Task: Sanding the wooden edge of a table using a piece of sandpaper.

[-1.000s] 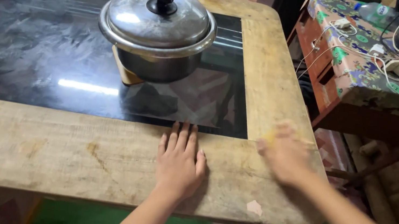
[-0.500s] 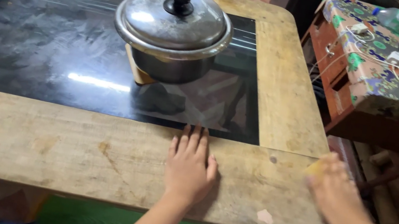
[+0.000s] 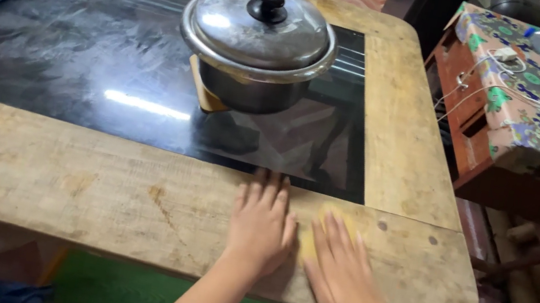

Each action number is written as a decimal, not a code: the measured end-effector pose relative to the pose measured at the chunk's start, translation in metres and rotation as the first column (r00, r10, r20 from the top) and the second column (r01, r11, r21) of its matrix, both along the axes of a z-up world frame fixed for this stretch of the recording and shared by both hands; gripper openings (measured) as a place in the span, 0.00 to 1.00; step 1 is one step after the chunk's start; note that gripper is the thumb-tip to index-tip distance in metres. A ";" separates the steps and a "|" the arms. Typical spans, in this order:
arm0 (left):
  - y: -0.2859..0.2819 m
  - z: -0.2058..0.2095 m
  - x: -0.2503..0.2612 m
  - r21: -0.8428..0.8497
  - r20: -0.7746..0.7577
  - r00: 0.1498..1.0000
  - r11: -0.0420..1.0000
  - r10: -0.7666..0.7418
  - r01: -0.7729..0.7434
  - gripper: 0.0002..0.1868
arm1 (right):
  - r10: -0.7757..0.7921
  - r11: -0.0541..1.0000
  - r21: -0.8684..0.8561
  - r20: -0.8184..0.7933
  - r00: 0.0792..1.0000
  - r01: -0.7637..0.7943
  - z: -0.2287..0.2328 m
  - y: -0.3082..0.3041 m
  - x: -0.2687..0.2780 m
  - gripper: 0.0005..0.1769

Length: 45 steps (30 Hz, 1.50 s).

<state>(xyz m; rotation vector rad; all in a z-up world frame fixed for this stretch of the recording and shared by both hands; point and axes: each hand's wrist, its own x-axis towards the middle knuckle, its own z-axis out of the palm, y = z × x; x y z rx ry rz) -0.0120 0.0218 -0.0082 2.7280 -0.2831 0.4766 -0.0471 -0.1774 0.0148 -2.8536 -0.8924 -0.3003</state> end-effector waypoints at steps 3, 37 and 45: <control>0.013 0.015 -0.016 0.055 0.042 0.994 0.993 0.098 -0.100 0.29 | -0.168 0.980 0.042 -0.360 0.918 0.196 0.019 -0.049 -0.029 0.46; 0.011 0.020 -0.015 -0.037 -0.005 0.946 0.946 0.323 -0.323 0.45 | -0.445 0.896 -0.082 -0.159 0.882 0.437 -0.022 -0.075 0.095 0.32; 0.020 0.008 -0.016 -0.077 0.061 0.960 0.960 0.273 -0.268 0.41 | 0.032 0.991 0.132 -0.157 0.987 -0.011 0.013 0.030 -0.031 0.36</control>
